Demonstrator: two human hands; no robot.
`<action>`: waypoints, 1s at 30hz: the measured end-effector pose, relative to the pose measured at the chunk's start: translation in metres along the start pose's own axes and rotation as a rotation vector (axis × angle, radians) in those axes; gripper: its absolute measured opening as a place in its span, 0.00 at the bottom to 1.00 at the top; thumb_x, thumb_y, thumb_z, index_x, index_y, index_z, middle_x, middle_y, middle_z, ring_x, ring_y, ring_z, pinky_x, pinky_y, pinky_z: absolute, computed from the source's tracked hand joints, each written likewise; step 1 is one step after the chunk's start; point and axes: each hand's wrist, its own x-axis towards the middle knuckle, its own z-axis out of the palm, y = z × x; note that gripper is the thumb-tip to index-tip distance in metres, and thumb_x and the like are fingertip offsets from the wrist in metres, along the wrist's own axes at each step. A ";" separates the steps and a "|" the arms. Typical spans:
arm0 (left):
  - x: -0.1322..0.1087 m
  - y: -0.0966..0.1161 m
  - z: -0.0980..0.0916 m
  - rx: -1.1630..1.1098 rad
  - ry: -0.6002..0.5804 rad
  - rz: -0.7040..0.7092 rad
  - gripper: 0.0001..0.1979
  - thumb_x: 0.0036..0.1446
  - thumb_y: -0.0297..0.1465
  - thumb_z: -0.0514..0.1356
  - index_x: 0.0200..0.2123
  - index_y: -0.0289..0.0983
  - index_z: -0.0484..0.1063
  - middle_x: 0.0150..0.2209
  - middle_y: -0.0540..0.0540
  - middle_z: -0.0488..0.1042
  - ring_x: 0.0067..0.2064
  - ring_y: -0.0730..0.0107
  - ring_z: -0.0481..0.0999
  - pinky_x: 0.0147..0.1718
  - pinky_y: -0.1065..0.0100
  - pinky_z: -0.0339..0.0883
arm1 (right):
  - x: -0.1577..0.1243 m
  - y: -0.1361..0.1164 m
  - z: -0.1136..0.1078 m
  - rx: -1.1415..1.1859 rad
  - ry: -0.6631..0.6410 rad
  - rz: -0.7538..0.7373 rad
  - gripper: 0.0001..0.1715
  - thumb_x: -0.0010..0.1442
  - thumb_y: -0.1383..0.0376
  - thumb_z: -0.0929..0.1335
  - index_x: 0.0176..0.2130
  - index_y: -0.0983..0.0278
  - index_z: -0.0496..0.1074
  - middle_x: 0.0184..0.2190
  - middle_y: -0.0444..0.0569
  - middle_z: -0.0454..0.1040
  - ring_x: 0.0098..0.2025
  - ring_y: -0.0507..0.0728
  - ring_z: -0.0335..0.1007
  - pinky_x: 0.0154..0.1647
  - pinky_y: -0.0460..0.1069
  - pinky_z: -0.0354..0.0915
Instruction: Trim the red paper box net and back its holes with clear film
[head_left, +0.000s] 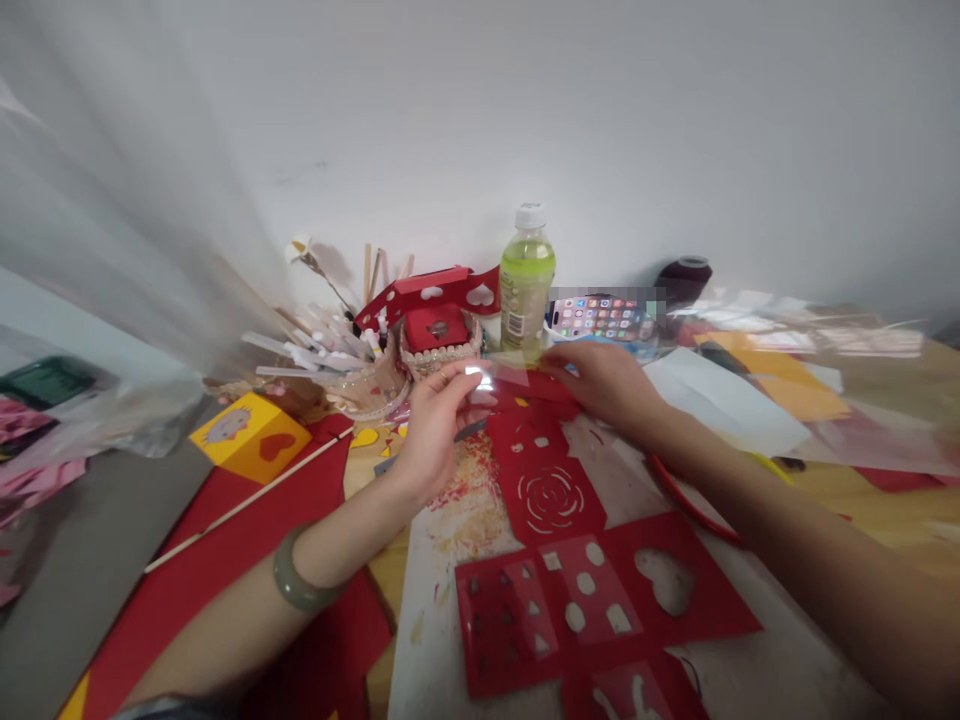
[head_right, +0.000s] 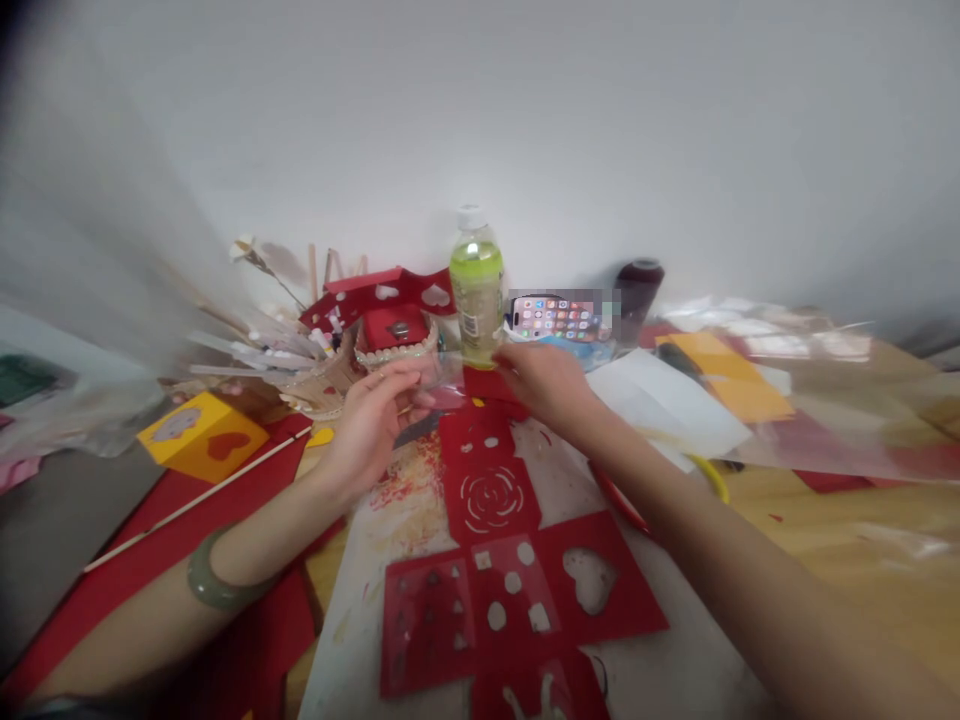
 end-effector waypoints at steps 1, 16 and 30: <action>-0.001 0.000 0.001 0.013 -0.015 -0.007 0.08 0.45 0.30 0.63 0.32 0.35 0.74 0.28 0.52 0.73 0.26 0.79 0.71 0.27 0.76 0.65 | -0.003 -0.003 -0.003 0.053 0.028 0.035 0.15 0.59 0.67 0.62 0.43 0.66 0.74 0.39 0.55 0.76 0.42 0.62 0.70 0.43 0.54 0.61; -0.014 -0.011 0.006 -0.099 -0.569 -0.299 0.20 0.53 0.45 0.59 0.42 0.37 0.74 0.41 0.42 0.74 0.40 0.64 0.73 0.35 0.67 0.68 | -0.062 -0.021 -0.012 0.988 -0.022 0.062 0.07 0.55 0.61 0.70 0.30 0.62 0.71 0.27 0.42 0.70 0.31 0.49 0.65 0.34 0.45 0.61; -0.012 -0.021 0.009 0.310 -0.312 -0.147 0.04 0.43 0.30 0.65 0.25 0.35 0.75 0.24 0.50 0.74 0.27 0.75 0.69 0.29 0.72 0.61 | -0.070 -0.041 -0.009 0.808 0.063 0.240 0.12 0.55 0.57 0.67 0.33 0.62 0.75 0.30 0.45 0.76 0.31 0.53 0.70 0.31 0.47 0.64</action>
